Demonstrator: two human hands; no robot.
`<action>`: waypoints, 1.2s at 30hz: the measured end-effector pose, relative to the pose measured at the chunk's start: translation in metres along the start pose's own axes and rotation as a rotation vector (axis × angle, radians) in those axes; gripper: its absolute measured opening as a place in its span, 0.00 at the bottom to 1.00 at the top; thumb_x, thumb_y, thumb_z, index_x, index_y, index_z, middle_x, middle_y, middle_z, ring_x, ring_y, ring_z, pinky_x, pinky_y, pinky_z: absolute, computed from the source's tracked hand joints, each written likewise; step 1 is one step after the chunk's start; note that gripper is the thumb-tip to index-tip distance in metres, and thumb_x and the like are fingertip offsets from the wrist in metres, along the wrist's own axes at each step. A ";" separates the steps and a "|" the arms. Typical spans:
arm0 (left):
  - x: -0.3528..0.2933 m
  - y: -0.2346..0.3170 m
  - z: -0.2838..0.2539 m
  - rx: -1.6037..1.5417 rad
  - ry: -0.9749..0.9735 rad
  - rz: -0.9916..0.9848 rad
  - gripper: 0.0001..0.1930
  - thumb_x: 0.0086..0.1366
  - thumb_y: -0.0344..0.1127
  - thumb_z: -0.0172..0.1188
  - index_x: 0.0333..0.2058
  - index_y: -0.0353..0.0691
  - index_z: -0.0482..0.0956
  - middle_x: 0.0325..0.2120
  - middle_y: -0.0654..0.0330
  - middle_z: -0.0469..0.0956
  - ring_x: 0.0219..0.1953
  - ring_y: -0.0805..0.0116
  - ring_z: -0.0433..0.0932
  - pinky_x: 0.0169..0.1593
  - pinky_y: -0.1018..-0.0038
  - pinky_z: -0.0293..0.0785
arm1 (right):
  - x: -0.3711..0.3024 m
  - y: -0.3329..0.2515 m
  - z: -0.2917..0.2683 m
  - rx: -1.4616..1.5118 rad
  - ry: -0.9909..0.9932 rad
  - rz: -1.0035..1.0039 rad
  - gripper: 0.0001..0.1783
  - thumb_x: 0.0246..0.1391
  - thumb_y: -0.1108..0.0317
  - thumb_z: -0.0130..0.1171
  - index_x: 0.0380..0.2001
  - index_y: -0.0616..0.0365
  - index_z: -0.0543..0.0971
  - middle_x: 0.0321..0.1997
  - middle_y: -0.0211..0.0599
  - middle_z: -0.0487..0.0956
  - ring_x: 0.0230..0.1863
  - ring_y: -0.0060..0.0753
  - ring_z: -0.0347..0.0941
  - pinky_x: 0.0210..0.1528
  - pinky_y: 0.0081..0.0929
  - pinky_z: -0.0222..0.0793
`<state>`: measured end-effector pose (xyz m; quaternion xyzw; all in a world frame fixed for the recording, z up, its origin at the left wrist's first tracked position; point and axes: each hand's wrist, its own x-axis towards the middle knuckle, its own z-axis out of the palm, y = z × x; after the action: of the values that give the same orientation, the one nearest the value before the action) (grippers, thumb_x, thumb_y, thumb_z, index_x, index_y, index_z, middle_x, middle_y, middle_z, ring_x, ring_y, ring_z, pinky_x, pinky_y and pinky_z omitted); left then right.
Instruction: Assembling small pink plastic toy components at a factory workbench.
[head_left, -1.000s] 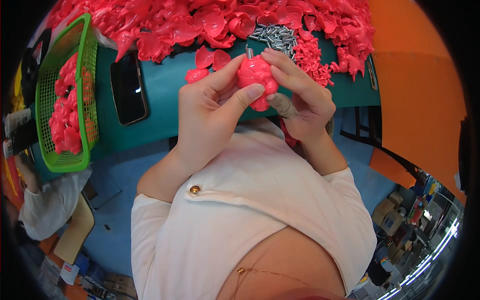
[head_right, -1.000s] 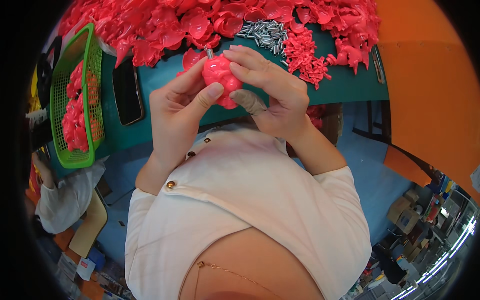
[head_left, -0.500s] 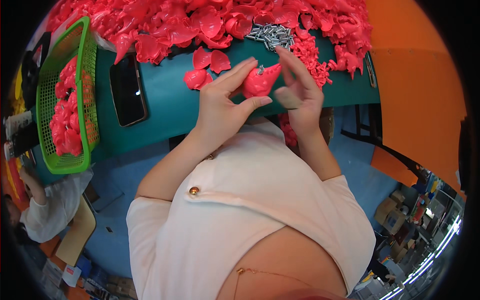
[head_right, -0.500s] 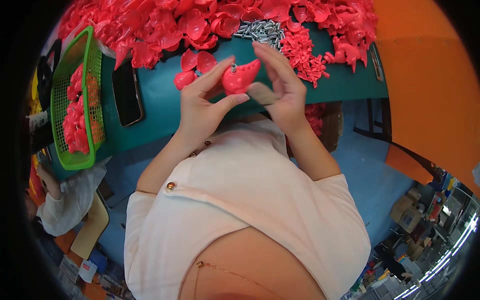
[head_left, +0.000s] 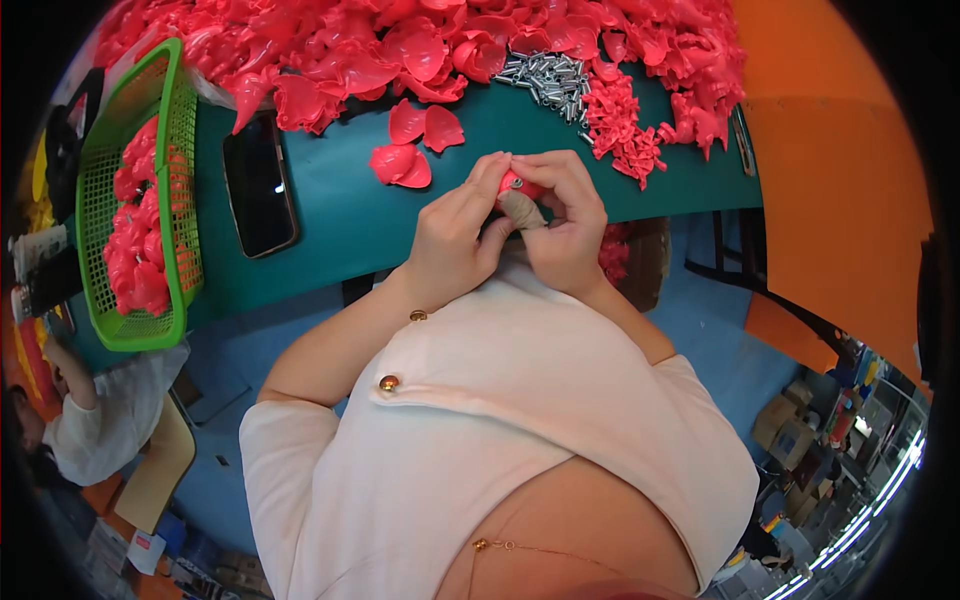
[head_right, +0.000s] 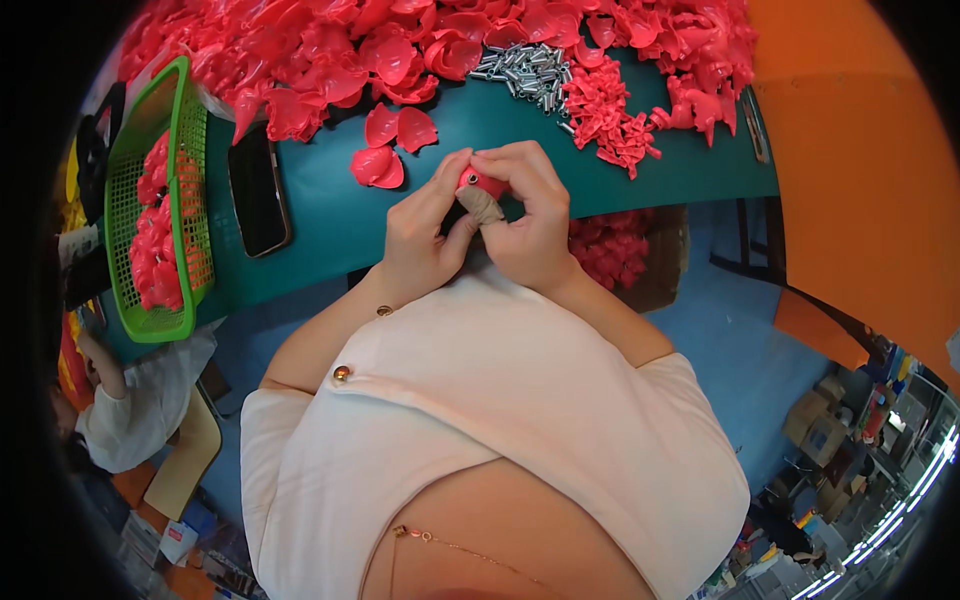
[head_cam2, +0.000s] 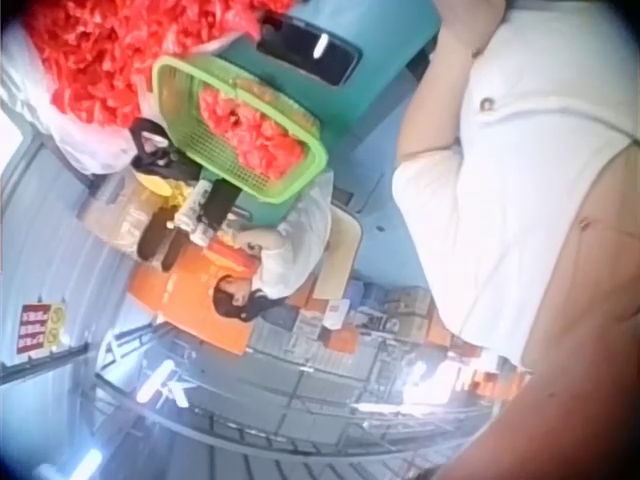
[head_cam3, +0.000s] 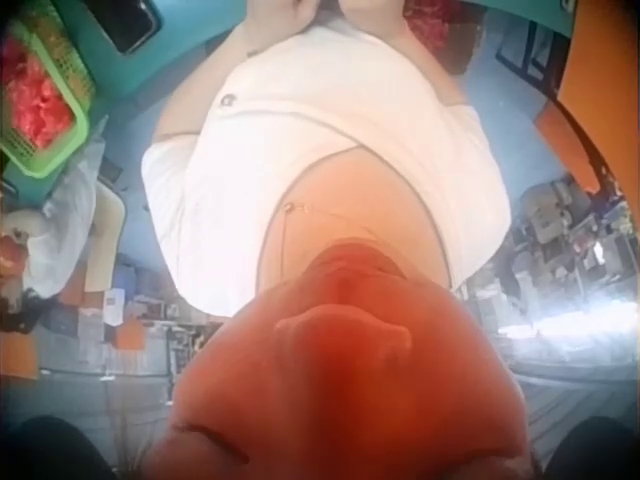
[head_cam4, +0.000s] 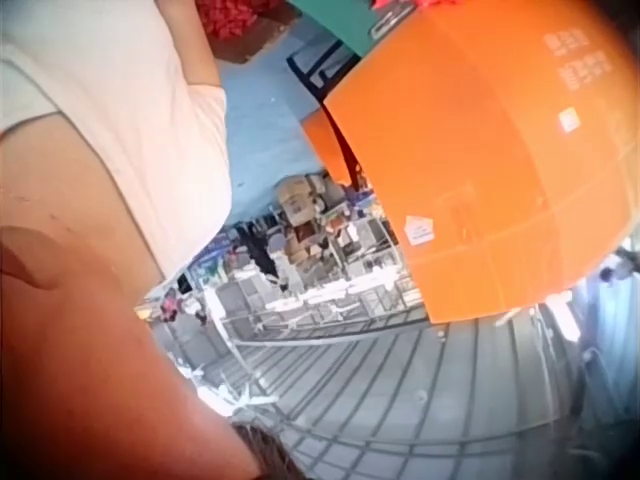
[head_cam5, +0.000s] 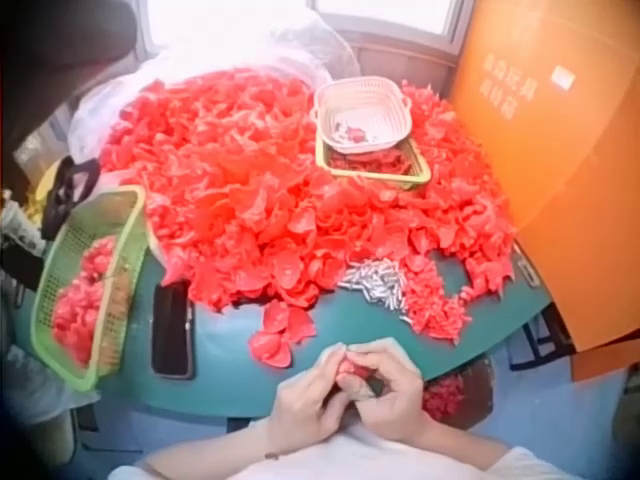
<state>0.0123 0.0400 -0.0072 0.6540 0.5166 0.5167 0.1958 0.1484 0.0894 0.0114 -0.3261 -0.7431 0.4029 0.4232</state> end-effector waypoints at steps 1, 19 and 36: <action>0.003 0.001 -0.002 -0.005 -0.029 -0.021 0.33 0.47 0.24 0.64 0.54 0.32 0.65 0.47 0.43 0.71 0.42 0.50 0.76 0.42 0.69 0.74 | 0.004 -0.002 -0.001 0.143 0.021 0.090 0.15 0.44 0.82 0.62 0.39 0.65 0.76 0.43 0.40 0.71 0.44 0.28 0.71 0.44 0.22 0.71; 0.011 0.033 -0.039 -0.119 0.261 -0.159 0.21 0.43 0.21 0.68 0.41 0.31 0.79 0.34 0.53 0.80 0.33 0.70 0.80 0.39 0.77 0.75 | 0.009 0.027 0.015 1.411 0.060 0.486 0.23 0.57 0.65 0.51 0.54 0.59 0.66 0.57 0.46 0.68 0.56 0.38 0.67 0.54 0.38 0.69; -0.032 -0.021 -0.257 1.468 0.765 -0.437 0.24 0.54 0.48 0.63 0.43 0.34 0.77 0.41 0.46 0.76 0.46 0.50 0.74 0.50 0.64 0.68 | 0.074 0.002 0.019 -0.250 0.000 -0.199 0.12 0.39 0.73 0.67 0.32 0.57 0.79 0.30 0.33 0.73 0.32 0.30 0.68 0.32 0.25 0.64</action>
<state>-0.2210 -0.0512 0.0617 0.2814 0.8654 0.1873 -0.3699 0.1002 0.1454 0.0307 -0.3008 -0.8162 0.2633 0.4172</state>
